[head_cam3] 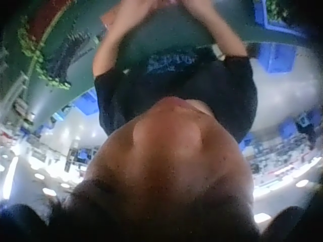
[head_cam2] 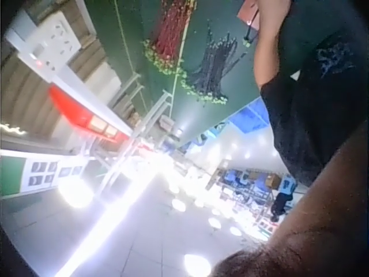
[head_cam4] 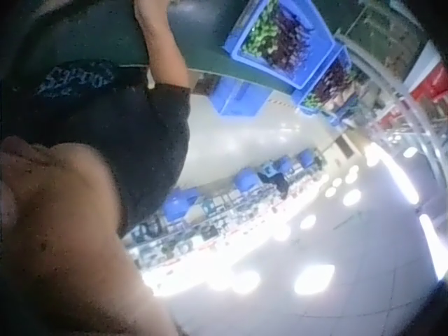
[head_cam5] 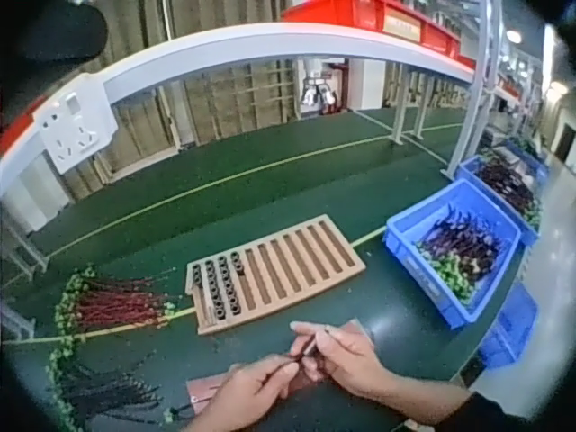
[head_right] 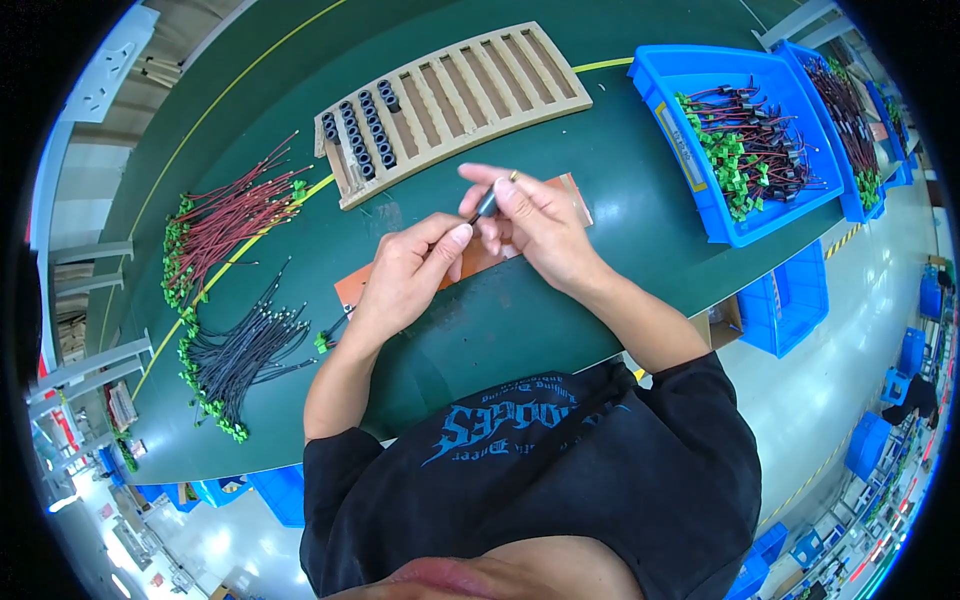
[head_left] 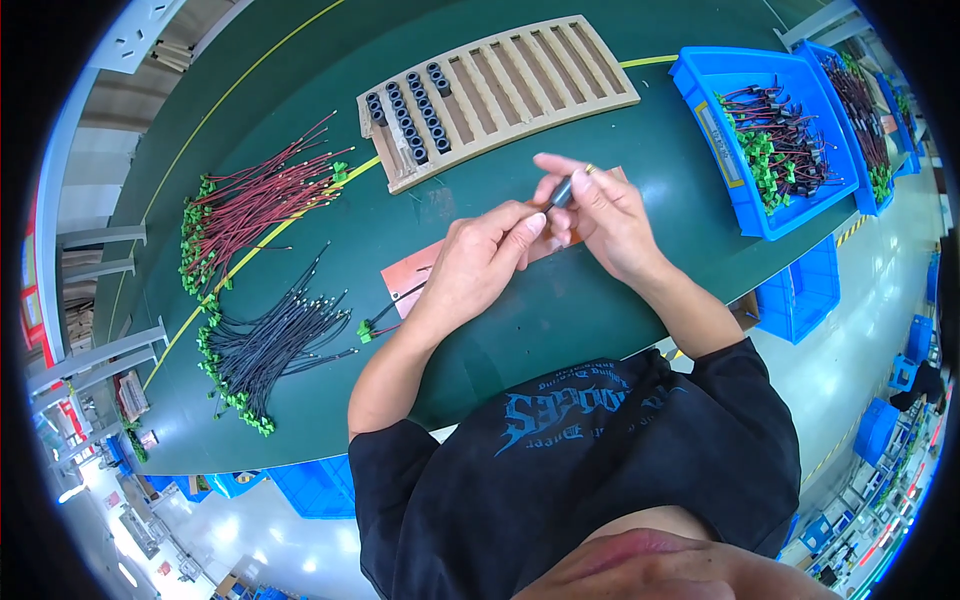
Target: The person assembles wire harnesses by hand, attaching plastic connectors to electrical wires and sliding protective sleeves onto the wires.
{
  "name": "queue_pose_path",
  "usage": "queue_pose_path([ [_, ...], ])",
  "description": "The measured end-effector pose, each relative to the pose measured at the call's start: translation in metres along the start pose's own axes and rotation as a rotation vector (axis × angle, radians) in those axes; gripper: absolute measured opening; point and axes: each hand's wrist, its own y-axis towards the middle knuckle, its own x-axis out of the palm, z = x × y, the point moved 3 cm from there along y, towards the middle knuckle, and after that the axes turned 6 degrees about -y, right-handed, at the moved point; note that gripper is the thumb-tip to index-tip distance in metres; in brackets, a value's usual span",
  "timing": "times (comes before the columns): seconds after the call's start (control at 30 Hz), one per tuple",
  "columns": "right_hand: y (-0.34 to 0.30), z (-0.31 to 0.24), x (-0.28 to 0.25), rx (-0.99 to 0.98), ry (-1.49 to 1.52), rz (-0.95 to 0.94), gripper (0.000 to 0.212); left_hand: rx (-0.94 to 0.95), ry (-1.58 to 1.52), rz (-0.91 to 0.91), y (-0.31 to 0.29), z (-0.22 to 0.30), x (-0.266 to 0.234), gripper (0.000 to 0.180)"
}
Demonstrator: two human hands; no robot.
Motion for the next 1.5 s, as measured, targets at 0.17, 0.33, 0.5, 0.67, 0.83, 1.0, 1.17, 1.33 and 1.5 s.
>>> queue_pose_path([
  [0.17, 0.005, -0.012, -0.008, -0.061, 0.092, 0.085, 0.041, 0.035, 0.144, 0.062, -0.001, -0.012, -0.016, 0.022],
  [0.33, 0.000, 0.002, 0.003, 0.012, 0.094, -0.065, 0.040, -0.012, 0.156, -0.007, -0.002, -0.001, -0.010, 0.023],
  [0.5, 0.002, -0.004, 0.005, 0.005, 0.070, 0.003, 0.037, -0.025, 0.151, 0.021, -0.011, -0.011, -0.019, 0.024],
  [0.67, 0.003, 0.002, -0.002, 0.041, 0.050, -0.011, 0.033, -0.166, 0.057, -0.146, -0.037, -0.014, -0.024, 0.020],
  [0.83, 0.008, -0.006, -0.009, -0.032, 0.074, 0.029, 0.033, 0.006, 0.100, -0.016, -0.084, -0.014, -0.062, 0.032],
  [1.0, 0.010, -0.004, -0.005, -0.058, -0.005, -0.013, 0.032, -0.011, -0.212, 0.257, -0.115, -0.044, -0.072, 0.037],
  [1.17, 0.008, -0.002, 0.001, -0.089, -0.108, -0.027, 0.031, -0.049, -0.320, 0.387, -0.123, -0.067, -0.077, 0.022],
  [1.33, 0.006, 0.002, 0.002, -0.109, -0.179, -0.039, 0.030, -0.042, -0.083, 0.487, -0.122, -0.068, -0.078, 0.021],
  [1.5, 0.005, 0.003, 0.003, -0.122, -0.197, -0.048, 0.029, 0.066, -0.047, 0.515, -0.113, -0.066, -0.079, 0.026],
])
